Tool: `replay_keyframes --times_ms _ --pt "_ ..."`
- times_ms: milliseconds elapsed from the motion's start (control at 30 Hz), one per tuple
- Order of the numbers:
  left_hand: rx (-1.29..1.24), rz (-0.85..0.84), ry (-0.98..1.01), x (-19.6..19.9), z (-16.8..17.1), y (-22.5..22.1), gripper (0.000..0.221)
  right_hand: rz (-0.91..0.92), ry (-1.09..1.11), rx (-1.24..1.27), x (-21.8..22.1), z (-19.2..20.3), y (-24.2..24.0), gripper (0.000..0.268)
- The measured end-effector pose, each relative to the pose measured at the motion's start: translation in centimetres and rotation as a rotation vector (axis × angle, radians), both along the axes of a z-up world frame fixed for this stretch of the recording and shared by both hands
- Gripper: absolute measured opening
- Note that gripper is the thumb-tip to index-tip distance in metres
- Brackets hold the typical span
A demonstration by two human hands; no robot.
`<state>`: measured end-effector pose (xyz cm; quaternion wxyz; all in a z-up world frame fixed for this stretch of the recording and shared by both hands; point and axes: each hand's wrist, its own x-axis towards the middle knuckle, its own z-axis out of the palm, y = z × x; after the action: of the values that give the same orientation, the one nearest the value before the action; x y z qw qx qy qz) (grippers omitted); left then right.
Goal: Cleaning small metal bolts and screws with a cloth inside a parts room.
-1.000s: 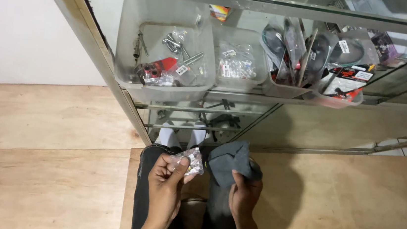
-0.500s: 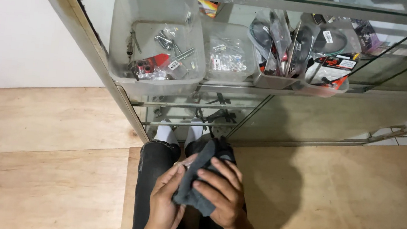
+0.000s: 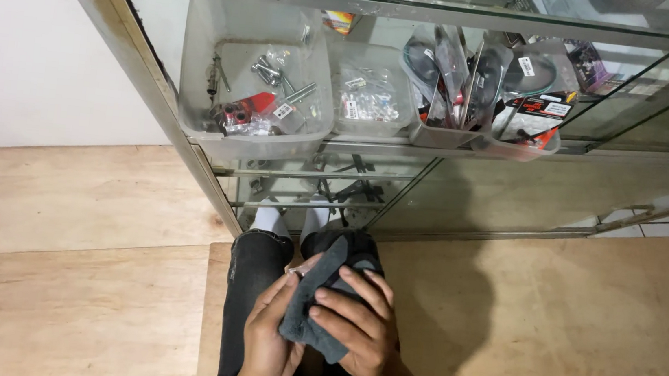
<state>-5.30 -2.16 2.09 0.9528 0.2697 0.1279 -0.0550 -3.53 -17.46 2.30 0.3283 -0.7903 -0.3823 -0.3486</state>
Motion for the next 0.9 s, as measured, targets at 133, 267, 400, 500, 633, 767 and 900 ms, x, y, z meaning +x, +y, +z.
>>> replay_keyframes --times_ms 133,267,400,500,633,767,900 --pt "-0.091 -0.017 -0.107 -0.6 -2.9 0.4 0.045 -0.031 0.001 0.033 0.7 0.4 0.3 0.024" --pt "-0.083 -0.009 -0.106 -0.2 -1.0 0.3 0.044 -0.151 0.010 0.145 1.7 0.9 0.3 0.029" --pt "-0.012 0.004 -0.012 0.4 0.0 0.3 0.046 -0.170 0.072 0.196 1.6 0.8 0.3 0.026" --pt "-0.035 -0.002 -0.017 0.4 0.3 0.2 0.047 -0.059 0.074 0.120 0.3 0.6 0.9 0.023" --pt "-0.053 -0.025 0.007 0.5 1.9 0.3 0.048 -0.005 0.105 0.057 0.0 1.0 0.7 0.020" --pt "-0.055 -0.051 0.043 0.2 1.0 0.3 0.047 -0.070 0.091 0.038 0.6 0.6 -0.1 0.021" --pt "-0.050 -0.036 0.069 0.2 2.8 0.2 0.046 -0.188 0.140 0.152 1.8 -0.7 -0.5 0.029"
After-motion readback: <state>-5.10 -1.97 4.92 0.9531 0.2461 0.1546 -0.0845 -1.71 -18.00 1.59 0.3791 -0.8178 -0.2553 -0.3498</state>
